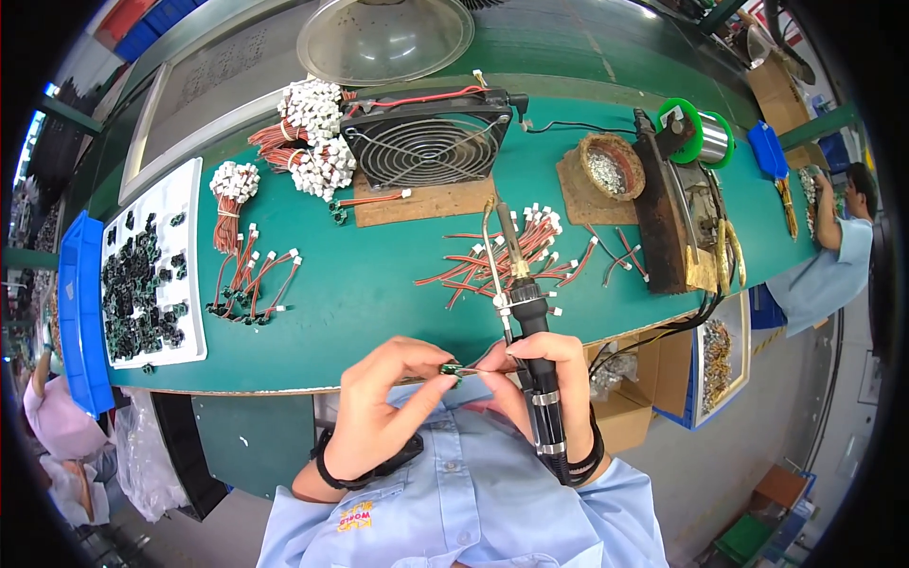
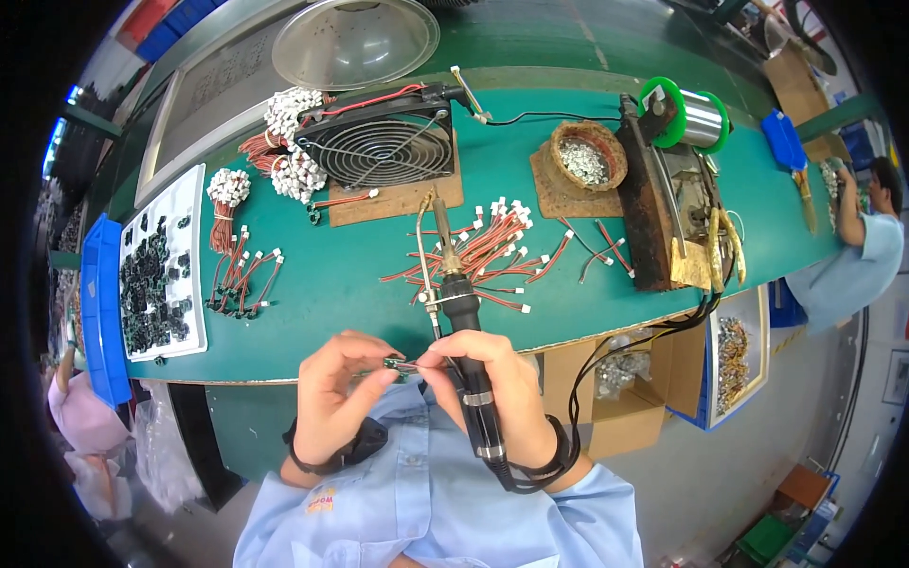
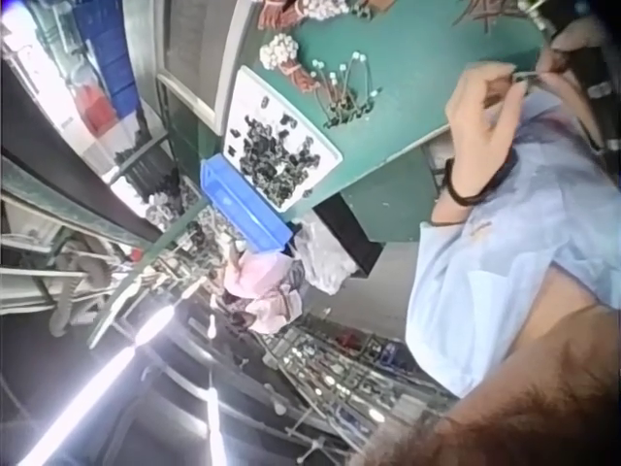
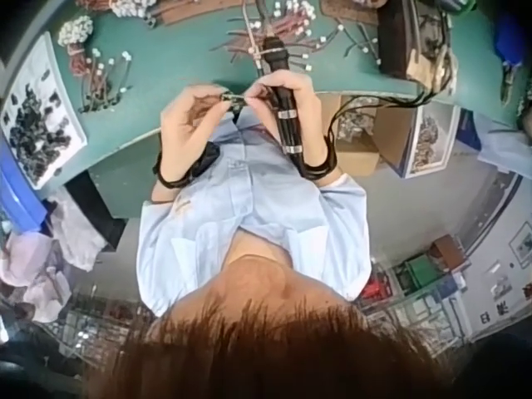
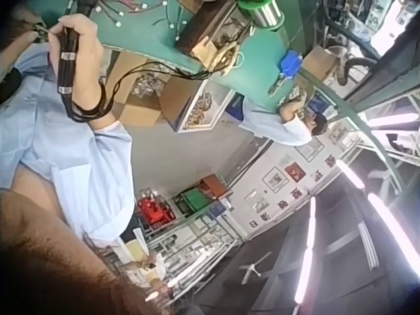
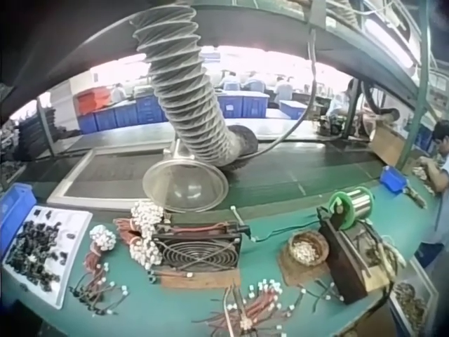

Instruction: Soldering wires onto small electronic components at an assembly station.

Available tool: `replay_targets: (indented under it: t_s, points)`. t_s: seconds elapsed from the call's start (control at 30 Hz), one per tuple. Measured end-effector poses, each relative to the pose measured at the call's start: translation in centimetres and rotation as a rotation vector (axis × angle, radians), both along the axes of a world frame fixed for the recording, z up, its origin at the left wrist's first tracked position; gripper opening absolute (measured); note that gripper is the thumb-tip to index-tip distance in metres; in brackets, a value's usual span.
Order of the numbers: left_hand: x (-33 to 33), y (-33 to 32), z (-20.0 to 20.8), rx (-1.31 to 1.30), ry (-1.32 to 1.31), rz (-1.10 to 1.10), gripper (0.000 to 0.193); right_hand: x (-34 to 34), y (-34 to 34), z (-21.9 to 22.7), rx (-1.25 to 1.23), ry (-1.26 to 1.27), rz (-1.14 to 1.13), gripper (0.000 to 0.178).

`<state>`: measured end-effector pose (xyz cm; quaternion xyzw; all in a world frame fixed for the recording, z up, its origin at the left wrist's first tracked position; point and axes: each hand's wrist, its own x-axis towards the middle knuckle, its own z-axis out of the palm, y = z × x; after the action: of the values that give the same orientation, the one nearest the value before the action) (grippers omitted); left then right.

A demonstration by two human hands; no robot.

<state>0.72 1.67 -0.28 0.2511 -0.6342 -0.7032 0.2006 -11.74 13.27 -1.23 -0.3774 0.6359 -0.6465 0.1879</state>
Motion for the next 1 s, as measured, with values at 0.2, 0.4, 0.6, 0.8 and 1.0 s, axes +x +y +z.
replay_targets:
  t_s: [0.2,0.4,0.6,0.8,1.0]
  points:
    - [-0.3,-0.2,1.2,-0.546,-0.034,-0.093,0.020,-0.3,-0.8,0.2,0.069,0.219,0.009,0.042]
    - [-0.4,0.5,0.8,-0.569,-0.156,-0.038,0.019,-1.0,-0.8,-1.3,0.077,0.420,0.003,0.038]
    - [0.3,0.0,0.0,-0.461,-0.159,-0.122,0.020,-0.7,-0.1,-0.2,-0.028,0.409,-0.032,0.017]
    - [-0.7,1.5,1.5,-0.667,-0.167,-0.097,0.016,-0.8,0.5,-0.4,-0.094,0.348,0.004,0.015]
    - [-0.8,1.4,1.3,-0.527,-0.172,0.031,0.019,-1.3,0.7,-0.1,-0.178,0.265,-0.066,0.018]
